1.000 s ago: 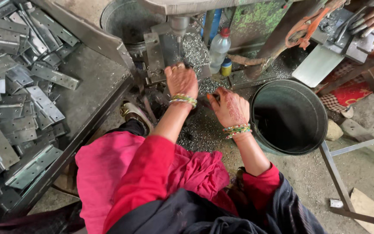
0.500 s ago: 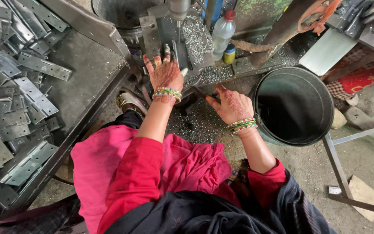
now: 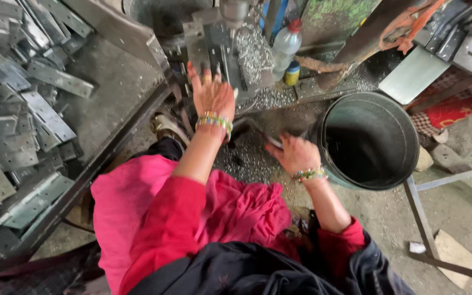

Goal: The person repeatedly picks up metal hinge-like parts from a bin, places them under a drill press, and operates the machine to drill holes. The person then removes the parts and returns them to the bin, repeating this process throughout the clip.

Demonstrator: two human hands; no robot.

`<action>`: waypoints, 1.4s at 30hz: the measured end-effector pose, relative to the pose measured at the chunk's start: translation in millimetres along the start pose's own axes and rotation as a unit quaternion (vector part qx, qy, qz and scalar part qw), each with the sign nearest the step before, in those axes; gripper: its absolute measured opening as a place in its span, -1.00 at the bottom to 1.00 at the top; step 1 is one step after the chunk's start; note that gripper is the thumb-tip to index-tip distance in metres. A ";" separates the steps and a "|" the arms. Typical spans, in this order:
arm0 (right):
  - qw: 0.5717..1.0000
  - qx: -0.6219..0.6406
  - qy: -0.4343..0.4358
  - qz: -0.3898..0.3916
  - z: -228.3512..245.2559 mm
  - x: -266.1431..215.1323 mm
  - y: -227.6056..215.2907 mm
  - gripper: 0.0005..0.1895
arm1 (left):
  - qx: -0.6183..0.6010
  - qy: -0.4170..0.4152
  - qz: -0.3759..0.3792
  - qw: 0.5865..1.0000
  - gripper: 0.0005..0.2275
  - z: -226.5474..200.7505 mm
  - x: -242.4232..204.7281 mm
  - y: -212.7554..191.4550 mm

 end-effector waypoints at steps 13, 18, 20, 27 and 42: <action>0.995 0.085 0.042 0.038 24.0 -14.1 -29.2 -0.47 | 0.096 0.063 -0.176 0.978 -0.68 -13.9 -7.6 -7.7; 0.999 0.034 0.041 -0.003 19.9 -6.5 -40.5 -0.49 | 0.097 0.074 -0.006 0.992 -0.74 -21.0 -3.5 3.0; 0.998 0.030 0.057 0.007 16.3 -10.6 -26.9 -0.49 | 0.106 0.072 -0.019 0.992 -0.74 -23.6 -2.9 2.3; 0.998 0.060 0.030 0.004 20.1 -16.2 -17.7 -0.46 | 0.047 0.053 -0.310 0.948 -0.65 -7.5 -21.0 -23.8; 0.988 0.100 0.083 0.083 0.2 -16.2 33.3 -0.41 | 0.103 0.070 -0.111 0.986 -0.71 -14.1 -4.8 -16.2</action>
Point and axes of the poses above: each hand's wrist, its own x-axis towards the middle knuckle, its own y-axis out of the palm, z = x × y, the point moved 9 cm from there along x, towards the middle knuckle, and after that the axes turned 8 degrees about -z, right-handed, at the moved point
